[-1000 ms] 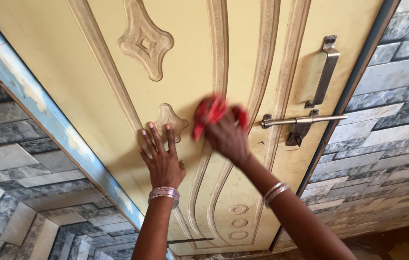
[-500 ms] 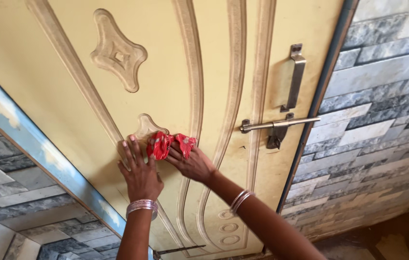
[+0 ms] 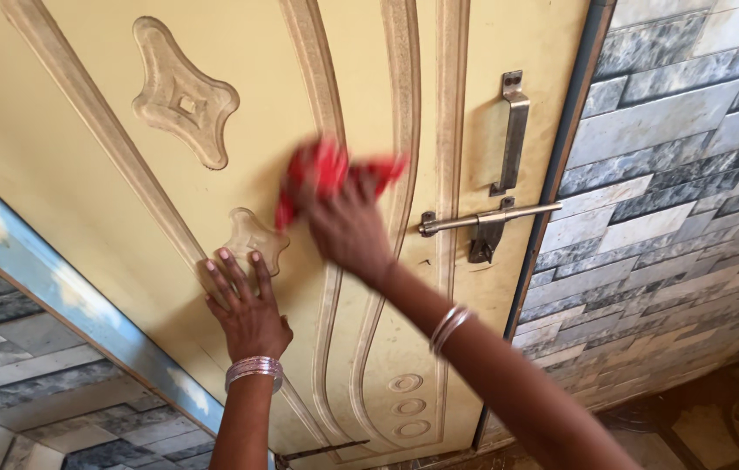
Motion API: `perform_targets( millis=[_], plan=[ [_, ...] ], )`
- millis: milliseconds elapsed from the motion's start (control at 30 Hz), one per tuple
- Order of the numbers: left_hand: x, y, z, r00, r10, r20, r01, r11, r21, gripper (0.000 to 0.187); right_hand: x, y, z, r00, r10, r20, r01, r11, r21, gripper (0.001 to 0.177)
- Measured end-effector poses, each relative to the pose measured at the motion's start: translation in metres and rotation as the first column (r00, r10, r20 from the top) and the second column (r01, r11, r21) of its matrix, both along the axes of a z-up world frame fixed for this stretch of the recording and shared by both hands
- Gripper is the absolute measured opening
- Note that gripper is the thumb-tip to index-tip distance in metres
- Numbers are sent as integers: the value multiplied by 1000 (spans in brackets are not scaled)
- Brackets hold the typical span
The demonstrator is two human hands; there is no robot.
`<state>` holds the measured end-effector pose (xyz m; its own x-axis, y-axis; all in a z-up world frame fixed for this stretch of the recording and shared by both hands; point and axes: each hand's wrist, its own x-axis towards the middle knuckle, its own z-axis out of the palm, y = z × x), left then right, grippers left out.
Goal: The person wipes the surface of a cream-colored door using a red cloth. They systematically clean the door panels, decorative moldings, and the area around the handle and lock.
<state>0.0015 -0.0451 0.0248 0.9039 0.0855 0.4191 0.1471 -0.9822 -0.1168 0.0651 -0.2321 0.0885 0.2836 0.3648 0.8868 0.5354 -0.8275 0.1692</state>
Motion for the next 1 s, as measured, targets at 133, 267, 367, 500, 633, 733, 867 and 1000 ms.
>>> perform_targets(
  millis=[133, 267, 367, 500, 633, 733, 867, 1000],
  plan=[
    [0, 0, -1, 999, 23, -37, -23, 1000, 11, 124, -4, 16, -106, 992, -101, -76, 36, 802, -597, 57],
    [-3, 0, 6, 997, 20, -72, -22, 1000, -23, 126, -13, 1, -160, 987, -1, -161, -122, 644, -755, 39],
    [-8, 0, 10, 996, 27, -90, -27, 1000, 4, 127, -14, -16, -130, 985, 109, -130, -164, 807, -567, 34],
    [-8, 0, 10, 990, 61, -128, -58, 998, 24, 128, -1, -32, -17, 976, 182, 115, -147, 954, -259, 40],
    [-5, -1, 6, 995, 60, -79, -58, 998, 21, 125, -4, -29, 59, 988, 116, 99, -121, 992, 44, 54],
    [-3, -2, 6, 991, 80, -111, -79, 997, 18, 127, 4, -6, 44, 993, 113, 43, -116, 990, 74, 60],
    [-6, -3, 9, 994, 59, -93, -59, 998, 1, 130, 11, 12, -47, 975, 102, -200, -168, 923, -346, 62],
    [-13, -2, 17, 985, 77, -154, -77, 997, 8, 133, -14, 1, -135, 999, 38, 8, -22, 739, -673, 64]
  ],
)
